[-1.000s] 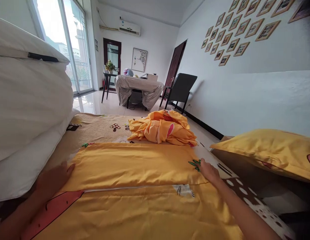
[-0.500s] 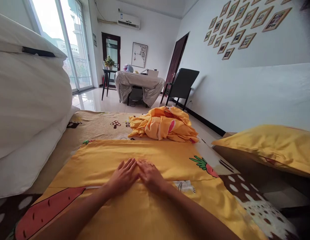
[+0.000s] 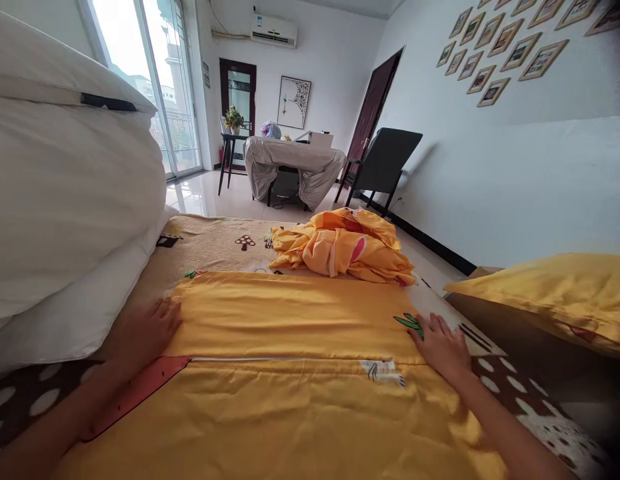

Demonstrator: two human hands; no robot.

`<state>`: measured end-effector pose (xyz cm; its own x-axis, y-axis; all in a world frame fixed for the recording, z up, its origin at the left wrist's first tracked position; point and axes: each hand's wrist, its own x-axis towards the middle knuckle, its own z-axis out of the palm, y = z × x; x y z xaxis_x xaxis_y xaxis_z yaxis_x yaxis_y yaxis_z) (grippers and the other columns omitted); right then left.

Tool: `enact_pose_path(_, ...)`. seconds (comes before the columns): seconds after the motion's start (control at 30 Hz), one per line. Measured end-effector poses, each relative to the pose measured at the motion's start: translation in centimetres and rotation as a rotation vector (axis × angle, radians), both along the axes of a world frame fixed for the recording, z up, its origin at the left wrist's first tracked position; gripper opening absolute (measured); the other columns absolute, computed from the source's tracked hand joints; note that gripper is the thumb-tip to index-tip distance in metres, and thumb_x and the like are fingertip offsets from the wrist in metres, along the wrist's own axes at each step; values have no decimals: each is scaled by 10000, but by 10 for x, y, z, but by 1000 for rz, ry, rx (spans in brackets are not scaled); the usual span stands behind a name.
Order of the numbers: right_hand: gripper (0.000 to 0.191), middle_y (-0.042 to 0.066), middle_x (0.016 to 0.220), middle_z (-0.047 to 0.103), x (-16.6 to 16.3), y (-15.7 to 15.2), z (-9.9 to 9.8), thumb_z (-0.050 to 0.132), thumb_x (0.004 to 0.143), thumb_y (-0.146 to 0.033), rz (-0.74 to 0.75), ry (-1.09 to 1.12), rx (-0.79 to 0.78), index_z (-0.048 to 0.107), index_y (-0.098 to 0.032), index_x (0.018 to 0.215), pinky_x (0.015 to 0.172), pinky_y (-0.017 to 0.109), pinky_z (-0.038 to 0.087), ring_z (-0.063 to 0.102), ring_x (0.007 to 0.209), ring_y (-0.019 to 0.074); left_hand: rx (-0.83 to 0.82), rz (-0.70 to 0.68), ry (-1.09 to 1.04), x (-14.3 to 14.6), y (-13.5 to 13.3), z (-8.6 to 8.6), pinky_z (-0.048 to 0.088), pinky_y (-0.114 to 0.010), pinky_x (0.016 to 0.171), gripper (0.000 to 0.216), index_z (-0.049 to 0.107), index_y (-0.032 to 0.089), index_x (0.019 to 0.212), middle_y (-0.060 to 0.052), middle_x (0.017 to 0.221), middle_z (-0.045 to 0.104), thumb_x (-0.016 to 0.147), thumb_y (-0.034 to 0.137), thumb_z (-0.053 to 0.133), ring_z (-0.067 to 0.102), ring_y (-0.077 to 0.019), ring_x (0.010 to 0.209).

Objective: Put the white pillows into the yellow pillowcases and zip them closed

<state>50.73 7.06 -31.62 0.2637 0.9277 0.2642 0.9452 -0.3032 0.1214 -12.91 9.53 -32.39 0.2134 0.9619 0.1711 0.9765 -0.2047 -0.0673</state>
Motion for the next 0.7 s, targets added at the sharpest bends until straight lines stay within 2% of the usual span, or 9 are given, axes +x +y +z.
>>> enact_pose_path(0.1,384,194,1241,605,-51,-2,7,378,883,-228,185,124,-6,649,-127,1135,1016,487,360,502,1218,321,-15,-102,-52,64,-15,15,323,-440,1104,484,561,92,1268,-149,1394,493,833,90,349,427,-271,1320)
enact_pose_path(0.17,349,72,1128,689,-110,-3,6,396,899,-307,390,218,-92,692,-257,1077,960,349,440,601,1093,235,-169,-402,-186,124,-28,19,419,-312,1034,463,611,181,1193,-70,1278,609,851,67,320,555,-184,1193)
enact_pose_path(0.23,385,44,1177,674,-169,-3,2,368,922,-350,758,492,-204,676,-266,1137,969,345,449,601,1113,224,-283,-670,-308,179,-38,17,469,-245,953,357,654,225,1073,-26,1147,677,888,126,365,623,-152,1061)
enact_pose_path(0.27,404,29,1217,655,-194,-3,0,355,930,-366,874,580,-251,654,-265,1182,983,336,445,590,1141,209,-277,-718,-358,199,-40,15,459,-247,972,341,650,216,1077,-33,1143,677,908,149,362,618,-153,1070)
enact_pose_path(0.33,450,37,1339,568,-226,1,-4,325,943,-355,968,635,-294,577,-229,1294,1066,347,374,506,1255,189,-242,-732,-399,222,-38,10,406,-282,1048,344,628,199,1141,-53,1202,651,943,203,346,574,-164,1155)
enact_pose_path(0.43,506,44,1497,367,-223,19,-7,322,954,-390,889,501,-290,418,-234,1425,1153,417,214,320,1390,192,-227,-604,-333,205,-17,1,263,-406,1153,439,461,257,1373,-49,1456,436,979,379,310,364,-194,1368)
enact_pose_path(0.53,549,23,1544,272,-173,43,-8,337,950,-471,662,347,-268,334,-277,1463,1159,423,172,233,1425,184,-249,-322,-199,142,11,-5,175,-489,1165,549,282,307,1468,-26,1558,201,961,517,279,187,-220,1442)
enact_pose_path(0.63,549,77,1522,324,-116,56,-3,324,952,-445,375,283,-253,356,-217,1450,1126,476,225,260,1415,223,-188,-50,-57,76,26,-2,200,-511,1142,549,262,238,1480,-68,1556,205,969,434,293,179,-244,1442)
enact_pose_path(0.7,533,183,1465,393,-96,57,2,301,950,-386,260,272,-223,438,-115,1388,1078,566,250,324,1378,309,-129,83,-3,54,25,5,223,-580,1101,530,349,121,1444,-181,1513,284,956,325,315,250,-322,1410)
